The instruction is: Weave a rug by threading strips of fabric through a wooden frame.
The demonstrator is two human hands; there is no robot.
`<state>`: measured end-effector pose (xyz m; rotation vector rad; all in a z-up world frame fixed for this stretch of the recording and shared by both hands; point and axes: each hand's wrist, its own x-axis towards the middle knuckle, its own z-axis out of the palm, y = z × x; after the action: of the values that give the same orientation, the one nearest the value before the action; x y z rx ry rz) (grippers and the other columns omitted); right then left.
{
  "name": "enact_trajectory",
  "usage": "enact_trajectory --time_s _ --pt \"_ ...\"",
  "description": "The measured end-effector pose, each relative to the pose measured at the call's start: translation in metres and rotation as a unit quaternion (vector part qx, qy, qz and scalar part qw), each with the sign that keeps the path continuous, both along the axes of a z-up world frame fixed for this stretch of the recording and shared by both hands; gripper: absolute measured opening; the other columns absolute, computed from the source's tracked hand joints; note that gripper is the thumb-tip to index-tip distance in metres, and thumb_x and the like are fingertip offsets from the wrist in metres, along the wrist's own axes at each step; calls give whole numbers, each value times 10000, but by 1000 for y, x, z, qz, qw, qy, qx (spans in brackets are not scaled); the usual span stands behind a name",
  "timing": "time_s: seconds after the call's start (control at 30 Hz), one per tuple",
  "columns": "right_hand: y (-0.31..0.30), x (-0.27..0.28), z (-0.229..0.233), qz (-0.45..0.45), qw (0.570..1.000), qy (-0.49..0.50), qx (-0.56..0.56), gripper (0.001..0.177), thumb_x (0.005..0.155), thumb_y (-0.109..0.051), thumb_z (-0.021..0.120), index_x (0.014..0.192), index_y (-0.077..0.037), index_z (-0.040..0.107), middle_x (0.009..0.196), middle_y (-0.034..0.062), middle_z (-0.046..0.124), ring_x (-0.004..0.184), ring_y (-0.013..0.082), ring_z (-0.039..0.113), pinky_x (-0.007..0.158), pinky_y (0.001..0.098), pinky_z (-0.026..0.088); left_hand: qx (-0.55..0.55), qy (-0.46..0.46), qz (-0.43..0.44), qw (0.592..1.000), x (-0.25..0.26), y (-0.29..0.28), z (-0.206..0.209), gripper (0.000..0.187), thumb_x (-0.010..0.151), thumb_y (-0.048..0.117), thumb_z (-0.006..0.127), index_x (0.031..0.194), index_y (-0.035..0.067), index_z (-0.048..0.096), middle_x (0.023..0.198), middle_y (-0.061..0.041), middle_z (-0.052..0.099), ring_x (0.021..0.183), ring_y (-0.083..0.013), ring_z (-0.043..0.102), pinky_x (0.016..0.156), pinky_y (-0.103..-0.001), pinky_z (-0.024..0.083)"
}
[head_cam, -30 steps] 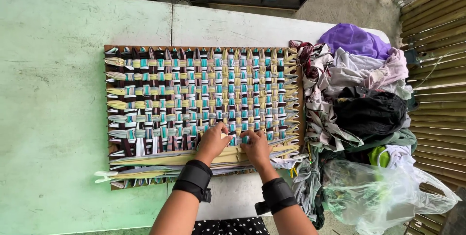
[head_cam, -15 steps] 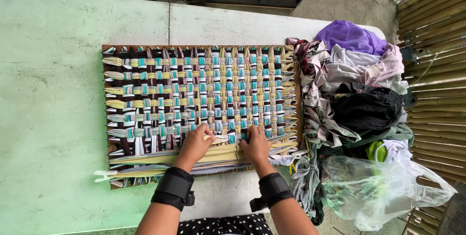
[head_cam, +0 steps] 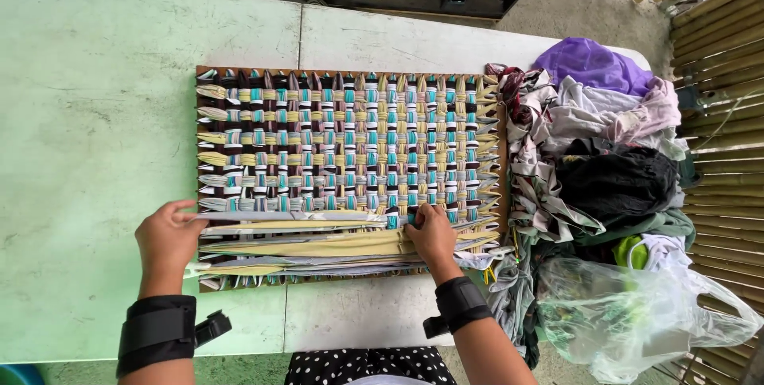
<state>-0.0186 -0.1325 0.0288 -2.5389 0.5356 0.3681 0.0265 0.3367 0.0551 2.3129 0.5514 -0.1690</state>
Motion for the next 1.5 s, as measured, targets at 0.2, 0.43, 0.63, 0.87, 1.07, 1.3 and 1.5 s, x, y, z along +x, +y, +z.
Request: enact_trajectory --time_s 0.2,0.43,0.63,0.87,1.07,1.3,1.5 --pt "5 -5 -14 23 997 -20 -70 254 750 -232 805 882 -139 608 932 31 595 874 300 618 653 489 434 50 -48 57 996 -26 25 -65 148 906 141 760 1026 55 770 877 -72 755 759 -191 718 740 -340 560" --pt "2 -7 -10 27 997 -24 -70 253 767 -247 805 880 -140 605 924 30 598 869 300 626 667 488 445 51 -13 90 995 -28 14 -57 135 886 149 735 978 50 738 831 -80 745 708 -216 688 676 -366 538" --pt "9 15 36 74 997 11 -15 273 819 -302 792 933 -120 625 961 26 640 889 266 654 759 446 522 -191 -10 25 981 -16 -24 9 116 856 147 726 925 54 719 835 -56 752 746 -127 671 705 -296 523" --pt "82 60 143 345 853 -219 325 400 1133 -289 389 1181 -24 684 1184 150 698 1093 293 625 971 432 478 -491 -31 -221 842 4 -119 102 142 857 168 778 888 57 695 807 22 622 741 -61 557 692 -247 486" --pt "37 35 100 216 790 4 574 380 1168 -294 417 1256 19 613 936 79 621 810 136 606 736 291 523 -570 -108 -187 793 22 -199 103 163 968 242 705 965 79 700 876 2 675 809 -85 597 784 -267 517" --pt "-46 17 143 -142 830 26 540 348 1016 -181 429 1280 2 561 919 -44 653 812 45 617 750 208 536 -116 -8 -335 935 -16 -264 -4 237 944 286 631 976 115 793 1124 -152 646 945 -303 676 853 -427 551" --pt "-103 -18 85 -1 817 -117 565 375 1116 -275 461 1309 32 560 768 -77 374 658 38 322 583 220 300 139 44 -335 931 -36 -278 -5 226 936 222 608 1077 82 718 1259 -165 569 1025 -395 653 806 -496 591"
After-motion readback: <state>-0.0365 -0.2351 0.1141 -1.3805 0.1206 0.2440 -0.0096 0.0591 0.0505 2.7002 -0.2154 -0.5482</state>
